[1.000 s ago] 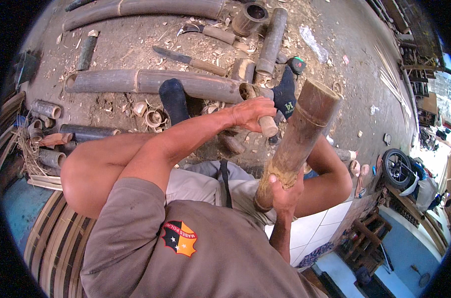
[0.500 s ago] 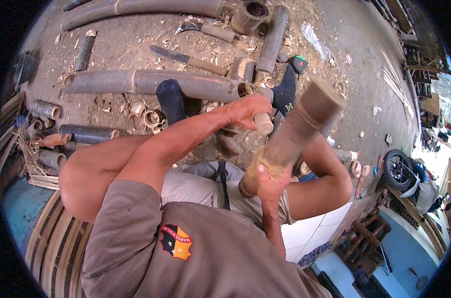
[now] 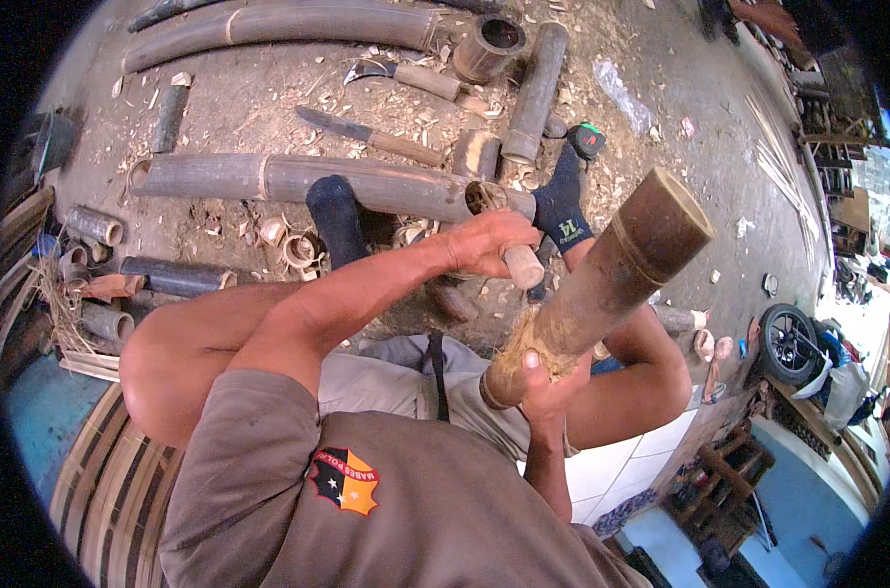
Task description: The person assembles bamboo pieces into a T-shaped joint. They insert a smaller bamboo piece into a larger one, tap it with a wooden mallet, and then fit another bamboo segment into the assembly. The person inspects the fit and continues to adjust the pieces.
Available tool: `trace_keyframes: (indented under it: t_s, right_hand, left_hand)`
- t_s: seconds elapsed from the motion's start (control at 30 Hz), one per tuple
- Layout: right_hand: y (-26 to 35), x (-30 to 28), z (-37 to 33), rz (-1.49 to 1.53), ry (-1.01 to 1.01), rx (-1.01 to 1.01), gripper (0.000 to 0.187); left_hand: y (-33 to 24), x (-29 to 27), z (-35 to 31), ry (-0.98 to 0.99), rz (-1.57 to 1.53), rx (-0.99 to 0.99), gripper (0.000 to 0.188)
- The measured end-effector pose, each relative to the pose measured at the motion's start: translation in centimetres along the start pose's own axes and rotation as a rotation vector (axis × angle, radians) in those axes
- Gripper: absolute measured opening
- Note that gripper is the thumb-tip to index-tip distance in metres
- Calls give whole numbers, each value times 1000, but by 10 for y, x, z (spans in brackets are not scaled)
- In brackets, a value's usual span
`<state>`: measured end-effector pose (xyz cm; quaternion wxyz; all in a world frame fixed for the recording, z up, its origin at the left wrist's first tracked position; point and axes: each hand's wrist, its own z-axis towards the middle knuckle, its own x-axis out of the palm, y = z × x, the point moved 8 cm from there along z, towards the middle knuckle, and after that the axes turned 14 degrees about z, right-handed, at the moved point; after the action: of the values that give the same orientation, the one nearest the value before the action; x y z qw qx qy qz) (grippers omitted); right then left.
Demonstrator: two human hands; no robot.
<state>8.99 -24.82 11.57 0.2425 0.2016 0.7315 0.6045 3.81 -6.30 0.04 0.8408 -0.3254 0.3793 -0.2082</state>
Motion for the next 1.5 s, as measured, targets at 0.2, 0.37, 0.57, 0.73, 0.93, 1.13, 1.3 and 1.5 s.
trace_keyframes:
  t_s: [0.2, 0.37, 0.57, 0.73, 0.93, 1.13, 1.3, 1.5]
  right_hand:
    - [-7, -12, -4, -14, -8, -3, 87]
    - [-4, -10, -6, -28, -20, 37, 89]
    - [4, -5, -9, -56, 0, -8, 90]
    - [1, -4, -13, -109, 24, -28, 88]
    - [-2, -2, -24, -15, -62, -102, 85]
    - [-14, -5, -24, 9, -30, -76, 78]
    - [-61, 16, 2, -210, 31, 215, 73]
    - [-60, -4, -14, -98, -106, -8, 83]
  left_hand:
    - [-4, -2, 4, 17, 4, 12, 42]
    - [3, -3, 1, -6, 34, 20, 39]
    - [1, -4, 4, 20, 25, 35, 40]
    - [4, 0, 1, 43, 10, 50, 42]
    - [-3, 0, 3, 100, 54, 120, 40]
    - [-3, -1, 2, 112, 78, 143, 38]
    - [1, 3, -5, 77, 28, 172, 37]
    - [4, -9, 4, 34, 2, 107, 37]
